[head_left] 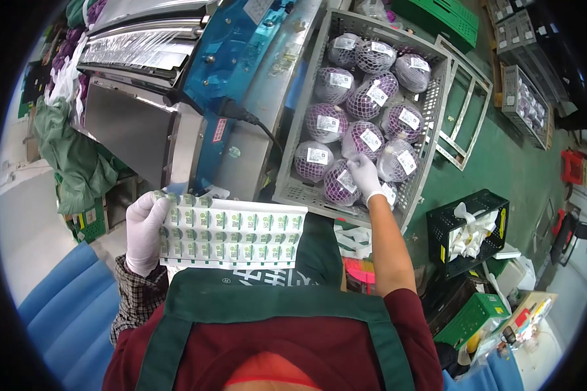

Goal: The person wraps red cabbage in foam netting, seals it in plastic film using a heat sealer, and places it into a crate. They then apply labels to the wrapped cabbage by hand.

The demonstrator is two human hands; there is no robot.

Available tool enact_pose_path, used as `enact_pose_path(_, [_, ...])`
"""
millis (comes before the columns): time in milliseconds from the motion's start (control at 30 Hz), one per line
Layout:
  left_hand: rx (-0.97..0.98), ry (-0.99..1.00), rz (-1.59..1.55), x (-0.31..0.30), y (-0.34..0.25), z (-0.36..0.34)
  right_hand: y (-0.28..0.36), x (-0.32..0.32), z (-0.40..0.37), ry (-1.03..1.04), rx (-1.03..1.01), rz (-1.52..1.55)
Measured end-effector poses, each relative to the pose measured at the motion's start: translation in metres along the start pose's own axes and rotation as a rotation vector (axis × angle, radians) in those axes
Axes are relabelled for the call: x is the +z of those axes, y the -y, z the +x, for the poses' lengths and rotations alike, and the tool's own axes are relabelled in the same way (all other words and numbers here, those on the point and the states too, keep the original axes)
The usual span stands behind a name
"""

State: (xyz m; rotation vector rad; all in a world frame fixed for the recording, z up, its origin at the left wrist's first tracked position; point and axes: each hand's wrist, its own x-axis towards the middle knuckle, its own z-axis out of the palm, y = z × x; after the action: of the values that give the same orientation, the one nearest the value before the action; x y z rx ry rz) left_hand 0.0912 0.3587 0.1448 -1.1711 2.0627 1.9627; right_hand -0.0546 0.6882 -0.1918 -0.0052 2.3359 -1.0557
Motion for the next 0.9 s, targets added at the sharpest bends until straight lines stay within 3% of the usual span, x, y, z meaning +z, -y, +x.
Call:
enact_pose_path(100, [-0.009, -0.007, -0.049, -0.004, 0.002, 0.001, 0.024, 0.012, 0.021, 0.214, 0.154, 0.473])
enact_pose_path(200, [-0.049, -0.071, -0.068, -0.004, 0.006, 0.001, 0.023, 0.04, 0.042, 0.104, -0.034, 0.208])
enact_pose_path(333, [-0.064, -0.046, -0.083, -0.011, 0.01, 0.0, 0.019, 0.056, 0.06, -0.002, -0.068, 0.054])
enact_pose_path(600, [-0.086, -0.072, -0.054, -0.007, 0.01, 0.006, 0.026, 0.059, 0.072, 0.068, 0.049, -0.184])
enact_pose_path(700, [-0.09, -0.075, -0.056, -0.006, 0.01, 0.007, 0.026, 0.061, 0.069, 0.081, 0.056, -0.125])
enact_pose_path(900, [-0.099, -0.048, -0.021, -0.002, 0.005, 0.009, 0.051, 0.043, 0.064, 0.191, 0.092, -0.408])
